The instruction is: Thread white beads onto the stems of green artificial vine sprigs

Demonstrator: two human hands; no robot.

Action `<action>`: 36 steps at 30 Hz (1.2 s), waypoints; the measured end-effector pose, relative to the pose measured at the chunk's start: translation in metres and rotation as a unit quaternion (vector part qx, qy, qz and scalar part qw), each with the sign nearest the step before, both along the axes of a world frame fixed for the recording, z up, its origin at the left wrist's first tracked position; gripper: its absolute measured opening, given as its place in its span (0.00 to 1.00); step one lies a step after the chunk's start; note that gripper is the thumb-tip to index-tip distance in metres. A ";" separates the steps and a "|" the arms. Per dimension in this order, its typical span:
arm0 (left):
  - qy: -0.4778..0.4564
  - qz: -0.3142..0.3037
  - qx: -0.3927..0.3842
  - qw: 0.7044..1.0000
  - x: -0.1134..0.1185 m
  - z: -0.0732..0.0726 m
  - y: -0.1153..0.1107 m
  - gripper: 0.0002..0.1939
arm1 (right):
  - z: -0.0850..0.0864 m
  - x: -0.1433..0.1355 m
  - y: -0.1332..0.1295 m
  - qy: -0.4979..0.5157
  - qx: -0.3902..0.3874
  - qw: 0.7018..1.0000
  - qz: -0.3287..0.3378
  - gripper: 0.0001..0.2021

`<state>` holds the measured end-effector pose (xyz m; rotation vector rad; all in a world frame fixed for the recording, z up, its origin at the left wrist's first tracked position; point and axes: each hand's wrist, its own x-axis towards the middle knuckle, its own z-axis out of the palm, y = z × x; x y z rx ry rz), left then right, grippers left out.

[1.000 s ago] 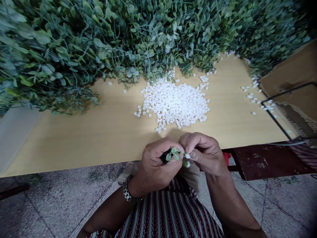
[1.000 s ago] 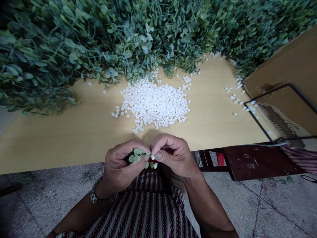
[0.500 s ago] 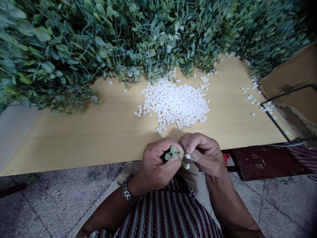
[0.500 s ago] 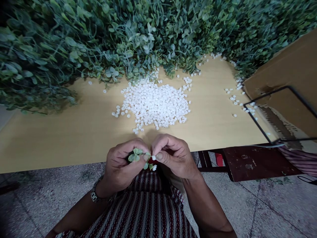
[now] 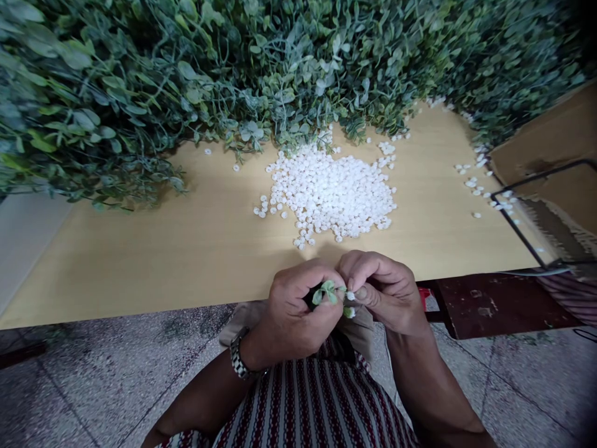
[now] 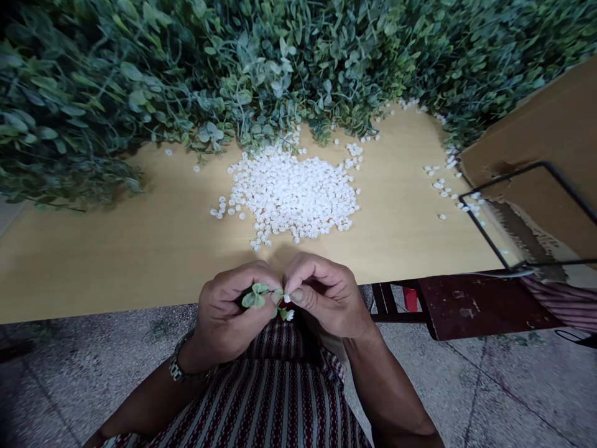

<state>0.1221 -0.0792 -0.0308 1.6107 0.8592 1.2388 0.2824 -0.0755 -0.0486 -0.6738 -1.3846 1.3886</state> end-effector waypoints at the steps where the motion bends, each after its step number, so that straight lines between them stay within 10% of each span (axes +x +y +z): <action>1: 0.008 -0.001 0.011 1.000 -0.001 0.000 0.000 0.07 | 0.000 0.000 0.000 -0.005 0.004 1.000 -0.001 0.02; 36: -0.051 0.055 -0.042 0.996 0.002 -0.011 -0.002 0.05 | 0.002 -0.010 -0.001 -0.126 0.078 0.985 -0.083 0.01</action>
